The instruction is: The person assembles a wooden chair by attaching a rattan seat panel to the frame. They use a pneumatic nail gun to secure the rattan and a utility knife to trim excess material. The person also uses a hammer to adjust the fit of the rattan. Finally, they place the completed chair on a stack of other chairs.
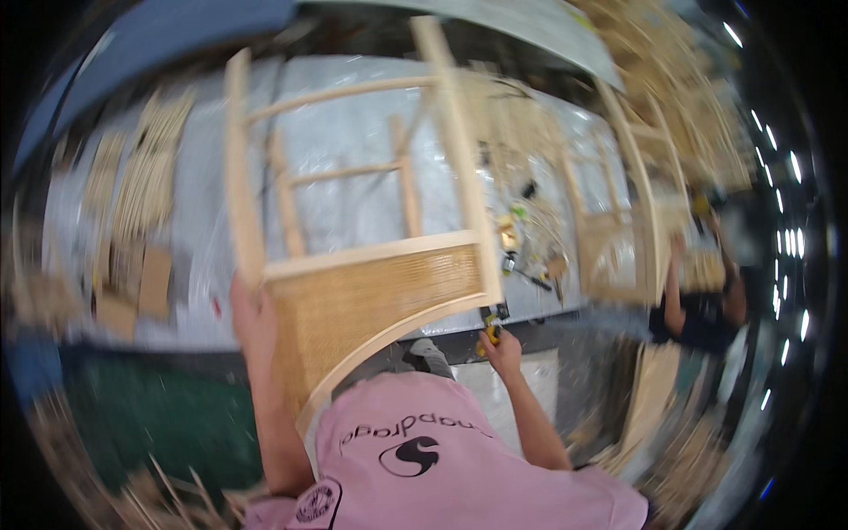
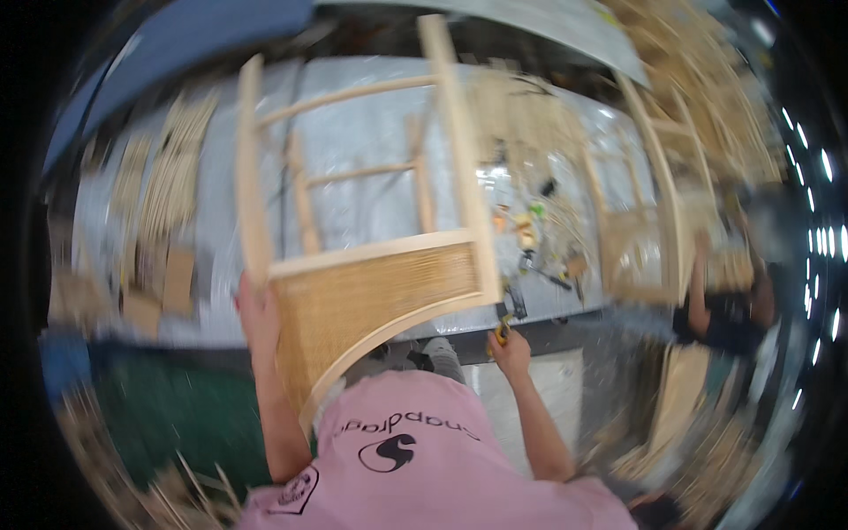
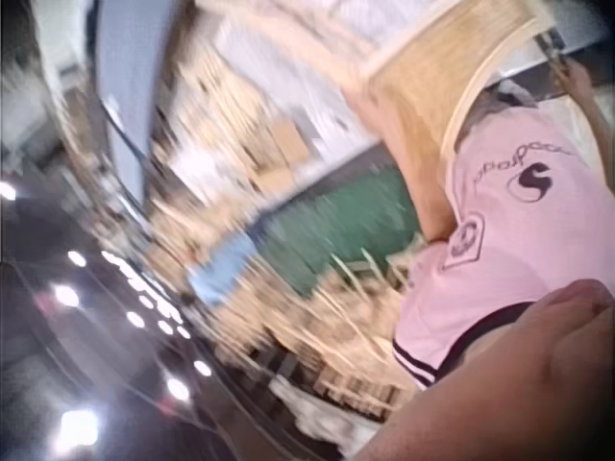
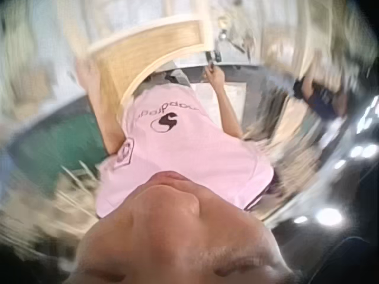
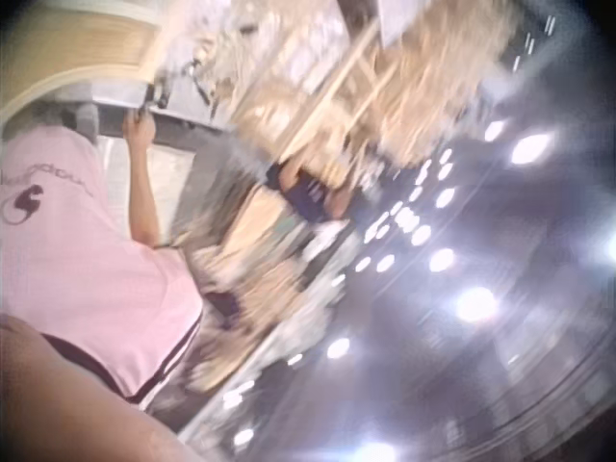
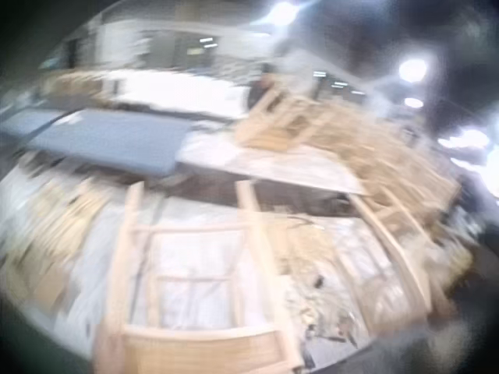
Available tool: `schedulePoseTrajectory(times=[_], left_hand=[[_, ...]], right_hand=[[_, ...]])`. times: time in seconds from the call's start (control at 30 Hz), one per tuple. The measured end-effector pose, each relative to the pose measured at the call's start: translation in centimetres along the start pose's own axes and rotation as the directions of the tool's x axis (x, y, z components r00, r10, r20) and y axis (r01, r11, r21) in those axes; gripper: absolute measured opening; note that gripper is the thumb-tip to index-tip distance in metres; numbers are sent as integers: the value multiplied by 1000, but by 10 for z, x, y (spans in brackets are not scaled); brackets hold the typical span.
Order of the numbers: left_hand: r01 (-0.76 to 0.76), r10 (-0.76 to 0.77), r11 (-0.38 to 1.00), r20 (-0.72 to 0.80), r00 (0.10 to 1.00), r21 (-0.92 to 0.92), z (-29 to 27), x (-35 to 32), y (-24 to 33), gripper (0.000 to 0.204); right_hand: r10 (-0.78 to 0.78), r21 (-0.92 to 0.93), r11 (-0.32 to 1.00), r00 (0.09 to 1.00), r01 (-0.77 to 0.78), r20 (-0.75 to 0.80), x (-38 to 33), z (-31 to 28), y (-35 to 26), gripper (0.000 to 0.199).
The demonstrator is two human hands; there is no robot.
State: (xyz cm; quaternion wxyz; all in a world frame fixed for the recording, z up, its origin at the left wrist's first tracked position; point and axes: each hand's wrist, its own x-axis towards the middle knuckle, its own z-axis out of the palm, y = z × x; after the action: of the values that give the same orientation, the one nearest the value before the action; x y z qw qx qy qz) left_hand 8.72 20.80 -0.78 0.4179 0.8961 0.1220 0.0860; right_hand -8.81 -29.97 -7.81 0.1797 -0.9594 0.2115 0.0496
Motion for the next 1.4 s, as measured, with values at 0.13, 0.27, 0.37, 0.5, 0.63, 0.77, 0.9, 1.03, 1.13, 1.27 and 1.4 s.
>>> schedulePoseTrajectory(times=[0.13, 0.27, 0.37, 0.5, 0.63, 0.77, 0.9, 1.03, 1.13, 1.27, 1.4], left_hand=[[99, -99, 995, 48, 994, 5, 13, 8, 11, 56], [219, -194, 950, 126, 973, -222, 12, 14, 3, 55], [201, -185, 958, 96, 978, -206, 10, 13, -24, 55], [244, -216, 938, 132, 967, -248, 0, 8, -16, 58], [272, -254, 949, 123, 959, -160, -6, 4, -4, 59], [301, -278, 949, 200, 939, -97, -4, 16, 5, 60], [300, -251, 932, 234, 939, -203, -1, 30, -6, 69], [353, -330, 872, 125, 936, -340, 17, -6, 32, 73], [335, -299, 881, 155, 942, -334, 22, 18, 35, 72], [299, -274, 899, 122, 954, -321, 20, 15, 30, 71], [308, -277, 878, 136, 951, -366, 22, 12, 35, 69]], right_hand=[[17, 302, 952, 996, -42, 84, 38, 7, 10, 26], [-126, 344, 932, 992, 116, 7, 88, 43, 39, 28], [-178, 239, 959, 980, 152, 92, 136, 67, 53, 29], [-268, -24, 961, 949, 276, 165, 202, 114, 83, 28], [-289, -131, 931, 906, 342, 309, 262, 163, 118, 25], [-173, -63, 978, 943, 199, 284, 386, 195, 131, 22], [118, 247, 964, 992, -103, -46, 553, 183, 115, 31], [251, 204, 950, 967, -235, -54, 643, 169, 57, 35], [297, 173, 946, 947, -274, -121, 675, 159, 66, 33], [281, 402, 897, 939, -183, -200, 659, 146, 61, 29], [198, 963, 170, 964, -211, 176, 570, 85, 56, 32]])
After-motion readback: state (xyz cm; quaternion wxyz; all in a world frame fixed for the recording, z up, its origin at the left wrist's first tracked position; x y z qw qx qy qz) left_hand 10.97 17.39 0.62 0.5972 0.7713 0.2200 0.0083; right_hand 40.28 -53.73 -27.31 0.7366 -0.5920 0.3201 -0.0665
